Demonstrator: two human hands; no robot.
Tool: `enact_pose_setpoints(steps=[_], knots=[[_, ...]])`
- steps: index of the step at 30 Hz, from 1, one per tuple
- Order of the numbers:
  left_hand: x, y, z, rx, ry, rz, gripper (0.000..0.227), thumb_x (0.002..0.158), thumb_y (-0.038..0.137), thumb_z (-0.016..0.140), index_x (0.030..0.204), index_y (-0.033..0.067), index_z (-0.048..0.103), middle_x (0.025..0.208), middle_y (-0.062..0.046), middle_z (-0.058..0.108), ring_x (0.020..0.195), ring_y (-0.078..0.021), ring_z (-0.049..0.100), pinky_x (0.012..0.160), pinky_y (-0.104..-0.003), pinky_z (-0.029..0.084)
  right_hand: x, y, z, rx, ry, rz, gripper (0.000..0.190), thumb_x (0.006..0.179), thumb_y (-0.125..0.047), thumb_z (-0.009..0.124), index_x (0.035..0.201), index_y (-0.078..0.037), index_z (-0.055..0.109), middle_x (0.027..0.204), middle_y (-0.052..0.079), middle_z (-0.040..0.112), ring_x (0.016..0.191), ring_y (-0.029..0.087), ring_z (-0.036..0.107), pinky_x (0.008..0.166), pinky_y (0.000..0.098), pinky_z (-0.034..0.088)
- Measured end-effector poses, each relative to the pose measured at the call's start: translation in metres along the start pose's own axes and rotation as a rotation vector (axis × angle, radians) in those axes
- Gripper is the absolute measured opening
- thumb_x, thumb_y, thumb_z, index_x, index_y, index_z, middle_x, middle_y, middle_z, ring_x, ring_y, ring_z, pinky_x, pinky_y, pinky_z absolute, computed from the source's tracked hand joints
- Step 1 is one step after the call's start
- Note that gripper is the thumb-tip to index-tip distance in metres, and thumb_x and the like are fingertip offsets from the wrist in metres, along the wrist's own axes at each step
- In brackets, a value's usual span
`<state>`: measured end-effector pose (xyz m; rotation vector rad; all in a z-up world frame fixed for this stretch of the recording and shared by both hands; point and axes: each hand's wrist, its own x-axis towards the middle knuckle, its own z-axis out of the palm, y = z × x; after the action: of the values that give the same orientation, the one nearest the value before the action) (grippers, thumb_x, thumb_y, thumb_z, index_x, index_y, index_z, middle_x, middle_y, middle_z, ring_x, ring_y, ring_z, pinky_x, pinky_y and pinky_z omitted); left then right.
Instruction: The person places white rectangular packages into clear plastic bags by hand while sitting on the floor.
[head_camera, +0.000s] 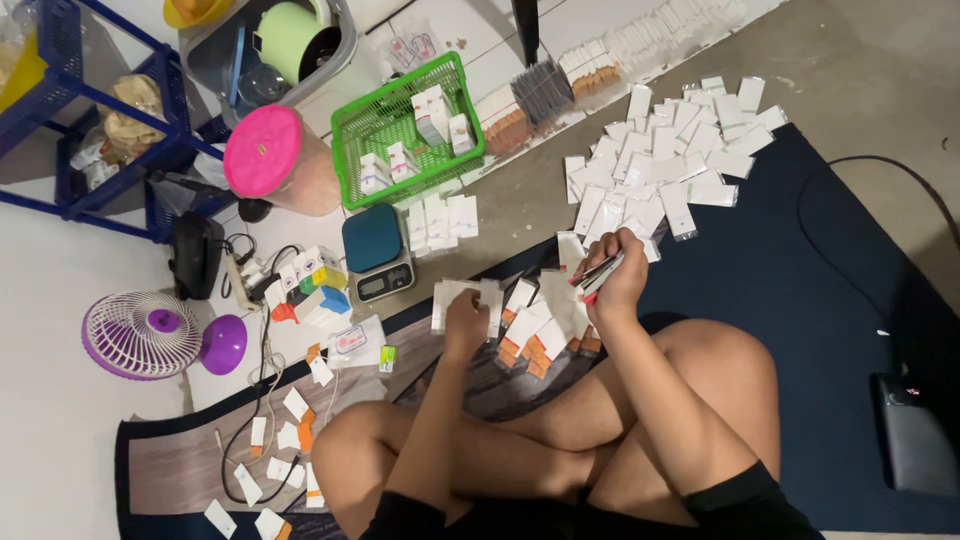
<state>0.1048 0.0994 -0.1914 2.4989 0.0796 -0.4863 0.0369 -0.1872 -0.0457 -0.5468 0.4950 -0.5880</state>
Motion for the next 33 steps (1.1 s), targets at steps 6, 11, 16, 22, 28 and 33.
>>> enact_pose_setpoints(steps=[6,11,16,22,28,33], knots=[[-0.003,-0.005,0.031,0.576,0.269,0.12,0.033,0.092,0.026,0.082,0.124,0.0232,0.078,0.098,-0.002,0.084,0.098,-0.0286,0.079,0.094,-0.046,0.047,0.0,0.005,-0.004,-0.014,0.003,0.026,0.041,0.111,-0.036,0.059,0.078,-0.017,0.043,0.054,0.006,0.04,0.039,0.024,0.046,0.033,0.0426,0.05],[-0.005,0.022,0.014,0.456,0.251,0.065,0.029,0.091,0.027,0.08,0.118,0.0191,0.075,0.101,-0.008,0.086,0.101,-0.0351,0.082,0.094,-0.051,0.053,-0.002,-0.002,-0.003,-0.027,0.02,0.071,0.039,0.109,-0.038,0.059,0.079,-0.019,0.044,0.055,0.003,0.039,0.042,0.022,0.044,0.034,0.0412,0.05],[0.061,0.052,-0.012,0.289,0.215,-0.005,0.025,0.106,0.031,0.065,0.114,0.0141,0.083,0.105,-0.013,0.087,0.104,-0.0383,0.085,0.09,-0.049,0.06,0.004,0.001,-0.004,0.01,0.063,0.11,0.038,0.108,-0.037,0.061,0.079,-0.019,0.044,0.055,0.003,0.039,0.044,0.021,0.043,0.036,0.0407,0.049],[0.154,0.076,-0.038,0.266,0.216,0.103,0.033,0.113,0.019,0.059,0.121,0.0025,0.086,0.107,-0.02,0.085,0.103,-0.039,0.084,0.09,-0.049,0.068,0.007,0.005,-0.006,0.004,0.033,0.226,0.039,0.111,-0.036,0.06,0.079,-0.019,0.046,0.056,0.003,0.041,0.048,0.021,0.045,0.038,0.0411,0.049],[0.195,0.076,-0.015,0.487,0.228,-0.063,0.025,0.096,0.014,0.075,0.116,0.0001,0.073,0.109,-0.019,0.075,0.106,-0.0404,0.082,0.09,-0.051,0.069,0.009,0.008,-0.011,-0.015,0.012,0.346,0.039,0.109,-0.038,0.06,0.078,-0.019,0.045,0.056,0.003,0.038,0.049,0.021,0.042,0.041,0.0394,0.048],[0.209,0.061,-0.01,0.556,0.219,-0.121,0.051,0.101,0.015,0.084,0.143,-0.0038,0.062,0.127,-0.022,0.075,0.119,-0.0396,0.079,0.101,-0.054,0.069,0.012,0.009,-0.016,0.0,0.007,0.389,0.038,0.109,-0.037,0.061,0.079,-0.019,0.046,0.056,0.003,0.039,0.05,0.023,0.042,0.044,0.042,0.051]])
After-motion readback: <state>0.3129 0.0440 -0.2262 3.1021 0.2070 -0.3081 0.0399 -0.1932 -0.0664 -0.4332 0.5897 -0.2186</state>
